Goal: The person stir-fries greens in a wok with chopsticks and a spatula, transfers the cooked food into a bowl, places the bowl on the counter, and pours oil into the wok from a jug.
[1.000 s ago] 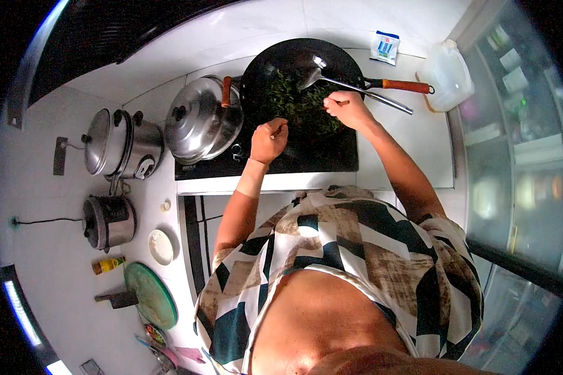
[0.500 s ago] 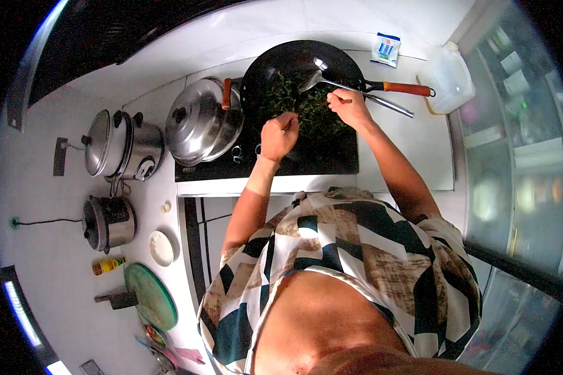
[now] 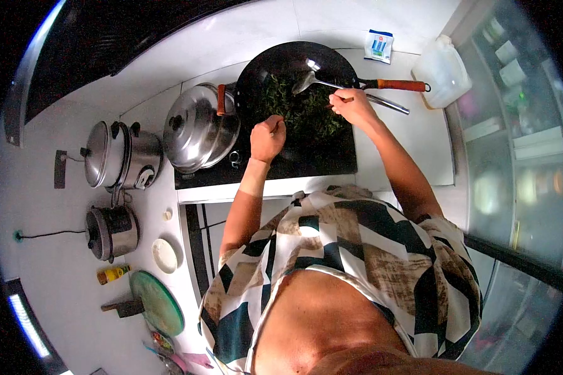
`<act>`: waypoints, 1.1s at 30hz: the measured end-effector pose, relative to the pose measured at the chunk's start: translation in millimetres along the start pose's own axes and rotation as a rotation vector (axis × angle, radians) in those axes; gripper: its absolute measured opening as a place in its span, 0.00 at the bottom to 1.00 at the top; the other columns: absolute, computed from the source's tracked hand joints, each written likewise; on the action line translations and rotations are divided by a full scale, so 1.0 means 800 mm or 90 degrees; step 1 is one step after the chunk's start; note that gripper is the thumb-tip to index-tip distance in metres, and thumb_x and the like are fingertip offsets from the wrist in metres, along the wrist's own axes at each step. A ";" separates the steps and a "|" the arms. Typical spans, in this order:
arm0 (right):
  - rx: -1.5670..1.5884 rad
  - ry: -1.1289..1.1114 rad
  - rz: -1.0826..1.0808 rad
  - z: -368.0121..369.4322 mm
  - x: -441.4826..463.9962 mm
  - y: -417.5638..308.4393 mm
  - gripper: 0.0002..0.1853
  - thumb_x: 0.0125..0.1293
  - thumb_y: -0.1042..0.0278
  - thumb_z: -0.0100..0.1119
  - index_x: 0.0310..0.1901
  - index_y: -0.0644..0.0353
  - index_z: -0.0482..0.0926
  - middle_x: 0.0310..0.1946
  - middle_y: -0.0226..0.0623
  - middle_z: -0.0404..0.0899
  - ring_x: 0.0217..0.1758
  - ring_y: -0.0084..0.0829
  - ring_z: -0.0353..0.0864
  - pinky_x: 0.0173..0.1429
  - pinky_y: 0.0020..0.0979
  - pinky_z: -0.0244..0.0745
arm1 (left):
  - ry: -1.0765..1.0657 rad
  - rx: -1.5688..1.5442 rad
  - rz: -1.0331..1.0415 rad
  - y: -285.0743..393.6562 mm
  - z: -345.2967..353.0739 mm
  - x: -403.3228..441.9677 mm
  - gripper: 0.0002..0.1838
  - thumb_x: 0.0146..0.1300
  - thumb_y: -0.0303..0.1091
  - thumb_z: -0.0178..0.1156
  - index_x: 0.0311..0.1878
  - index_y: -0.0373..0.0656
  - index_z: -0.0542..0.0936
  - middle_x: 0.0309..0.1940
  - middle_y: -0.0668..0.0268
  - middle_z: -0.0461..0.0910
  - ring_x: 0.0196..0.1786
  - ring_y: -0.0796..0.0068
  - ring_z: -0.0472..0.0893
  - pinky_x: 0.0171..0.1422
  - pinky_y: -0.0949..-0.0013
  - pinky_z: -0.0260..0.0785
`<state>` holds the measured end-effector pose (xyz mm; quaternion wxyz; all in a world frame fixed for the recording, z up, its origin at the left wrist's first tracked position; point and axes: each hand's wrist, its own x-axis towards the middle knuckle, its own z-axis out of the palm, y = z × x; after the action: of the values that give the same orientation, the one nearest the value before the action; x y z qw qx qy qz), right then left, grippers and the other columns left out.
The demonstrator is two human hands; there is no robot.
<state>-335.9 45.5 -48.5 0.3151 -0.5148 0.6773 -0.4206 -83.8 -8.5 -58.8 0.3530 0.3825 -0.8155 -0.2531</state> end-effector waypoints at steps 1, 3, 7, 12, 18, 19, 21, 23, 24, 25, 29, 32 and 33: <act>0.032 -0.010 0.026 -0.004 -0.003 -0.005 0.12 0.64 0.64 0.56 0.30 0.66 0.78 0.23 0.33 0.80 0.26 0.21 0.80 0.31 0.24 0.74 | -0.010 -0.054 -0.040 -0.005 -0.002 -0.002 0.08 0.57 0.32 0.57 0.37 0.40 0.81 0.19 0.55 0.77 0.22 0.59 0.79 0.26 0.64 0.67; 0.059 0.035 -0.011 -0.005 -0.002 -0.020 0.13 0.63 0.63 0.56 0.26 0.65 0.76 0.19 0.39 0.78 0.23 0.27 0.80 0.28 0.29 0.72 | 0.015 -0.092 -0.070 -0.004 -0.006 -0.002 0.08 0.57 0.32 0.57 0.36 0.40 0.81 0.18 0.55 0.76 0.21 0.57 0.78 0.25 0.63 0.67; -0.051 0.038 -0.045 0.012 0.011 -0.010 0.13 0.64 0.63 0.56 0.28 0.65 0.77 0.22 0.37 0.79 0.25 0.26 0.80 0.30 0.26 0.73 | 0.009 -0.019 -0.003 -0.002 -0.003 0.008 0.07 0.58 0.31 0.56 0.35 0.40 0.81 0.18 0.58 0.77 0.21 0.65 0.79 0.27 0.69 0.68; 0.092 0.071 -0.008 0.015 0.004 0.005 0.12 0.62 0.63 0.57 0.27 0.64 0.78 0.20 0.39 0.80 0.24 0.27 0.81 0.29 0.29 0.73 | -0.056 -0.220 -0.130 0.006 0.012 -0.002 0.09 0.59 0.32 0.55 0.37 0.38 0.80 0.20 0.60 0.80 0.24 0.73 0.81 0.30 0.71 0.69; -0.039 0.043 -0.021 0.003 0.001 0.000 0.12 0.64 0.63 0.56 0.33 0.65 0.79 0.25 0.34 0.81 0.28 0.23 0.82 0.32 0.24 0.76 | -0.047 0.055 -0.033 0.006 0.004 0.006 0.09 0.58 0.31 0.55 0.38 0.38 0.81 0.18 0.57 0.77 0.22 0.66 0.79 0.28 0.69 0.68; -0.062 0.049 -0.027 0.004 -0.001 -0.003 0.12 0.64 0.63 0.56 0.33 0.65 0.79 0.25 0.34 0.81 0.28 0.23 0.81 0.32 0.24 0.76 | -0.039 -0.101 -0.070 -0.009 0.013 0.005 0.08 0.57 0.30 0.56 0.37 0.38 0.81 0.17 0.56 0.76 0.20 0.63 0.77 0.26 0.68 0.67; 0.011 0.075 -0.088 0.019 0.002 -0.005 0.11 0.61 0.64 0.58 0.28 0.64 0.77 0.20 0.40 0.75 0.22 0.30 0.77 0.28 0.30 0.70 | -0.023 -0.141 -0.068 -0.027 0.023 0.000 0.08 0.57 0.30 0.56 0.37 0.38 0.80 0.17 0.57 0.76 0.19 0.66 0.77 0.26 0.69 0.66; 0.034 0.087 -0.177 0.039 0.011 0.014 0.12 0.60 0.64 0.58 0.24 0.64 0.74 0.16 0.45 0.71 0.18 0.35 0.72 0.26 0.35 0.65 | -0.053 -0.155 -0.082 -0.026 0.021 -0.001 0.08 0.59 0.30 0.56 0.38 0.36 0.80 0.21 0.60 0.77 0.23 0.72 0.77 0.28 0.71 0.68; 0.004 0.084 -0.197 0.038 0.005 0.001 0.13 0.59 0.64 0.59 0.24 0.64 0.73 0.16 0.45 0.71 0.17 0.36 0.71 0.25 0.35 0.65 | -0.090 -0.149 -0.097 -0.023 0.016 0.000 0.09 0.61 0.29 0.55 0.41 0.35 0.79 0.24 0.62 0.79 0.26 0.76 0.78 0.31 0.73 0.71; 0.028 0.088 -0.174 0.041 0.008 0.012 0.13 0.59 0.64 0.59 0.23 0.63 0.73 0.16 0.45 0.71 0.17 0.37 0.71 0.25 0.36 0.65 | -0.126 -0.143 -0.112 -0.020 0.012 0.001 0.10 0.63 0.29 0.54 0.43 0.34 0.78 0.28 0.64 0.81 0.30 0.80 0.78 0.34 0.75 0.73; -0.161 0.031 -0.078 0.010 0.003 -0.006 0.10 0.64 0.67 0.55 0.31 0.66 0.78 0.24 0.37 0.80 0.26 0.23 0.81 0.29 0.27 0.74 | -0.054 -0.205 -0.122 -0.014 0.007 -0.002 0.09 0.58 0.30 0.56 0.38 0.36 0.80 0.17 0.61 0.77 0.21 0.75 0.78 0.27 0.72 0.67; 0.028 0.126 -0.208 0.031 0.009 -0.002 0.12 0.59 0.65 0.60 0.24 0.64 0.73 0.16 0.43 0.71 0.18 0.32 0.71 0.25 0.34 0.65 | -0.061 -0.200 -0.120 -0.014 0.008 -0.004 0.09 0.58 0.30 0.56 0.39 0.36 0.80 0.18 0.61 0.77 0.22 0.76 0.78 0.27 0.72 0.67; 0.067 0.078 -0.148 0.037 0.007 -0.004 0.11 0.59 0.65 0.60 0.26 0.64 0.74 0.16 0.43 0.71 0.19 0.29 0.70 0.26 0.33 0.65 | -0.063 -0.176 -0.109 -0.014 0.009 -0.002 0.09 0.58 0.30 0.56 0.39 0.36 0.80 0.18 0.61 0.77 0.22 0.76 0.78 0.27 0.72 0.67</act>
<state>-310.7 32.8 -58.6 0.2490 -0.5461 0.6080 -0.5197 -83.2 -12.5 -71.7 0.3386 0.3853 -0.7539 -0.4105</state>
